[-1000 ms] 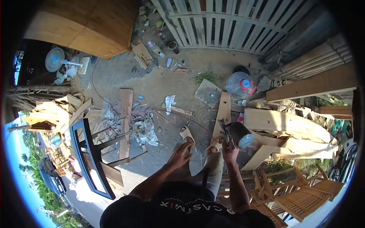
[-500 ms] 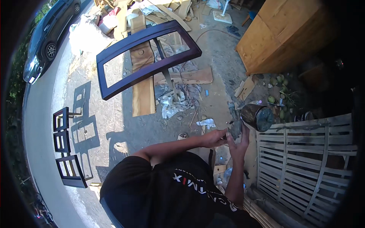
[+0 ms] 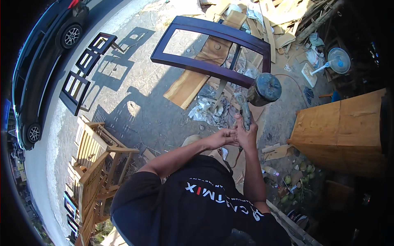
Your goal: The person uses a spray gun to apply a finish to wooden door frames, then mixes a dark liquid from a plastic bottle into the spray gun canister and continues spraying the frames.
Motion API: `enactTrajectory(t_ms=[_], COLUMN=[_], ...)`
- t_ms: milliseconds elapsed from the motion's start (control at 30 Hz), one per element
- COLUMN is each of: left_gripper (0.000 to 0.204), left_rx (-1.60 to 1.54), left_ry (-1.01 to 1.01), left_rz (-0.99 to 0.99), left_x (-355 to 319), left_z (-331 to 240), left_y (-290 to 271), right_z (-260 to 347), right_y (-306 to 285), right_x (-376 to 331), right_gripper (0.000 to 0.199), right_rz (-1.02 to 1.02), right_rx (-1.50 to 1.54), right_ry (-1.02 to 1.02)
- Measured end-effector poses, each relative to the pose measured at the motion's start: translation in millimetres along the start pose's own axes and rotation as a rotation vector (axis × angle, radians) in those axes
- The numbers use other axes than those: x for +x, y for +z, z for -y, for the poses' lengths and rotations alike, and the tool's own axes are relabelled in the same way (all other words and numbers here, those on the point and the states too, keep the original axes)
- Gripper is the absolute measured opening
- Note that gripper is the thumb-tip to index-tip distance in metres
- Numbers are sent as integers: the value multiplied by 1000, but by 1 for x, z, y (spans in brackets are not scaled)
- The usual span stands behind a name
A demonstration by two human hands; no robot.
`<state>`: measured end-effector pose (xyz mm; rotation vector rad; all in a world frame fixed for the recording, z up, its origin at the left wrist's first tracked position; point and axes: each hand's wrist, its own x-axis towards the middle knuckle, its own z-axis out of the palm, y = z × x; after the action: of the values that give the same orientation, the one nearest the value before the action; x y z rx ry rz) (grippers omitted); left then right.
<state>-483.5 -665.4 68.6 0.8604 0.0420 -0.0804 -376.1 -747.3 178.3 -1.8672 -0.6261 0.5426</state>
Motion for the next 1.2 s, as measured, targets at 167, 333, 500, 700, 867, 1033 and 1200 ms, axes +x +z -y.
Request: enactTrajectory(t_ms=[167,333,500,700,867,1033,1200], left_gripper=[32,31,23,26,25,21,21], left_rx=[-164,-155,-9,3,2,-115,-263], left_ry=[185,424,409,368,294,276,335], left_rz=[-371,-551,-727,-589,-500,-477,-472], left_x=[-35,-73,-95,-96,-64,-16,42], left_z=[-6,-38,-84,-136,-147,-154,-186], left_y=[-48,-106,-175,-218,-241,-249,-263], right_z=[32,51,69,97,100,98,113], right_y=[79,178,257,289,282,266,258], right_x=[56,104,147,187,217,254,308], right_gripper=[39,45,48,47,45,51,55], right_rz=[316,583,709,709,637,533,349], right_rx=[25,63,82,17,-51,-160,-336], right_ry=[-217,-330,-360,-246,-219,-191,-138])
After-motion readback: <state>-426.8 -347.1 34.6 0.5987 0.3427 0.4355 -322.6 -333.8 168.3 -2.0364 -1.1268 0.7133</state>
